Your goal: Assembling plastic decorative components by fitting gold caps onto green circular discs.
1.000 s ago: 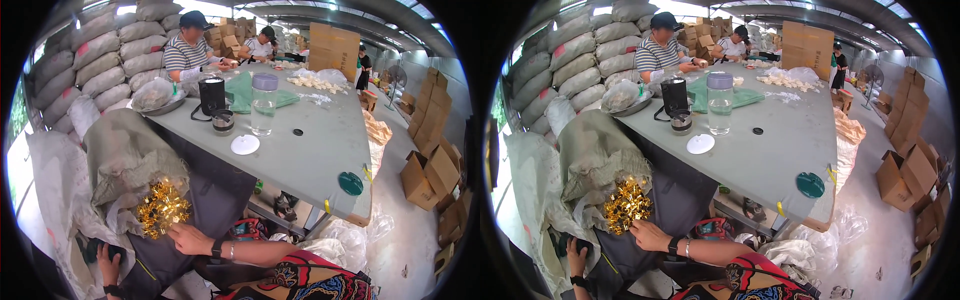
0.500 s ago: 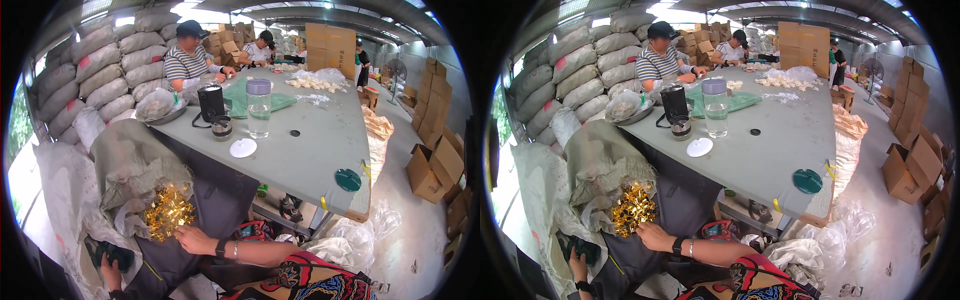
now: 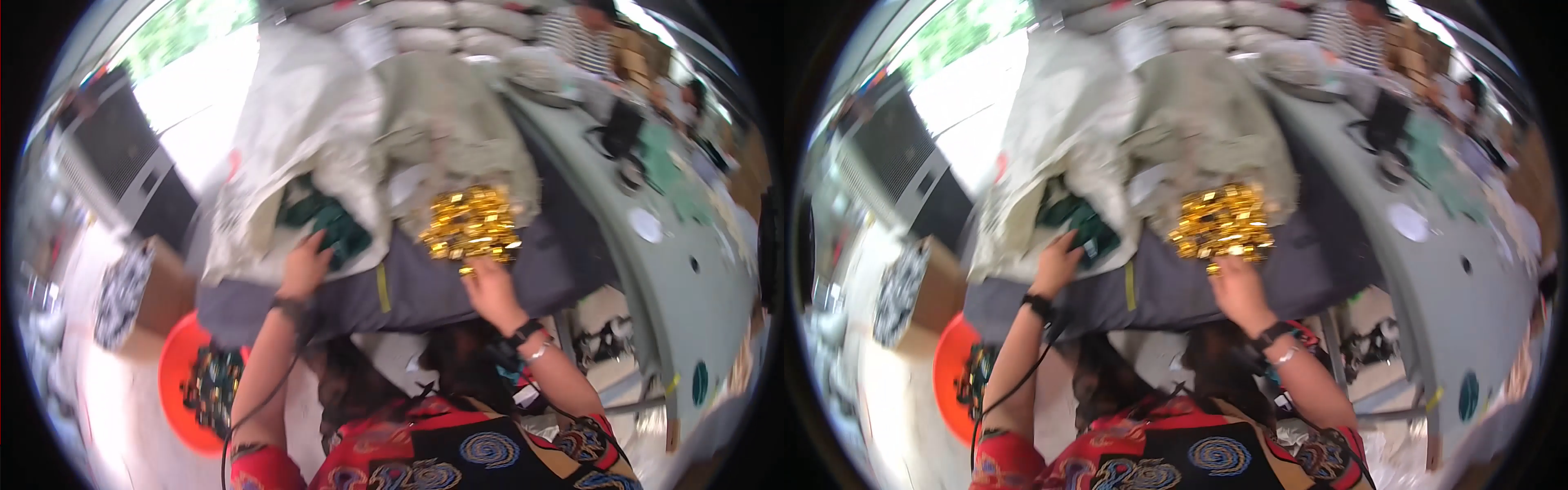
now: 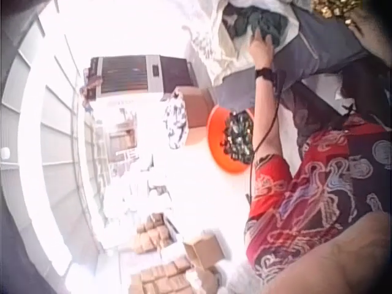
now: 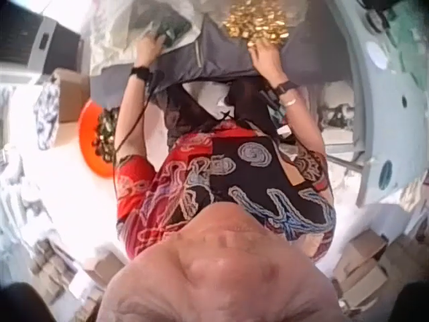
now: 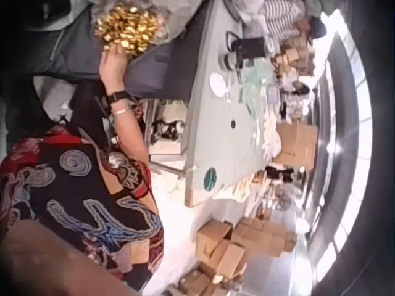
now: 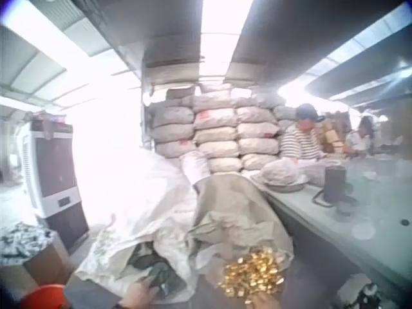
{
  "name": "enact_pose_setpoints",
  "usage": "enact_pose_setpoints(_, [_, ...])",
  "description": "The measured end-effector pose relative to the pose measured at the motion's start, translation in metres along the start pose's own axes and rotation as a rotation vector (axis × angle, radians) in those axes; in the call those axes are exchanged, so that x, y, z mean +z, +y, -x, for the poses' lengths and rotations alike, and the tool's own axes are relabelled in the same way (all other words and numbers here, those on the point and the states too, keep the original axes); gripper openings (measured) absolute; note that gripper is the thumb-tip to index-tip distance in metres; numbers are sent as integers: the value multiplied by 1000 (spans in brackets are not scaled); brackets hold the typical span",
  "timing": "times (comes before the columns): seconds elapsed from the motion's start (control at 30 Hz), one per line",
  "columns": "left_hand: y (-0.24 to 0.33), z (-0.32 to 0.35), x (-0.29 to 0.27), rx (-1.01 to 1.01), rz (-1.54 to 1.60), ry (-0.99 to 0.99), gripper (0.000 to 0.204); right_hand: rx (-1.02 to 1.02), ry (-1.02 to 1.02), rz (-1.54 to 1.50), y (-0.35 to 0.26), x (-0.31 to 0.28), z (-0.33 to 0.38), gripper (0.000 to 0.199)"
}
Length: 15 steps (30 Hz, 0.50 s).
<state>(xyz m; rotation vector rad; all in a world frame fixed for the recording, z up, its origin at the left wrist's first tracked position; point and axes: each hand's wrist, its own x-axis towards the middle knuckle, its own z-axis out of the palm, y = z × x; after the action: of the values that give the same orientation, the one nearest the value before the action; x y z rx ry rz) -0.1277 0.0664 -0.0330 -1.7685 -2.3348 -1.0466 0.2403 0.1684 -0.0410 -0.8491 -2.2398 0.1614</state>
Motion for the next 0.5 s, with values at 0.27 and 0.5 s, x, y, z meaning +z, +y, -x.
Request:
enact_pose_setpoints(0.27, [36,26,-9,116,-135,108,68,23,-14,-120,2,-1,-3,28])
enact_pose_setpoints(0.5, [34,22,5,20,-288,6,37,29,-3,-146,9,3,0,27])
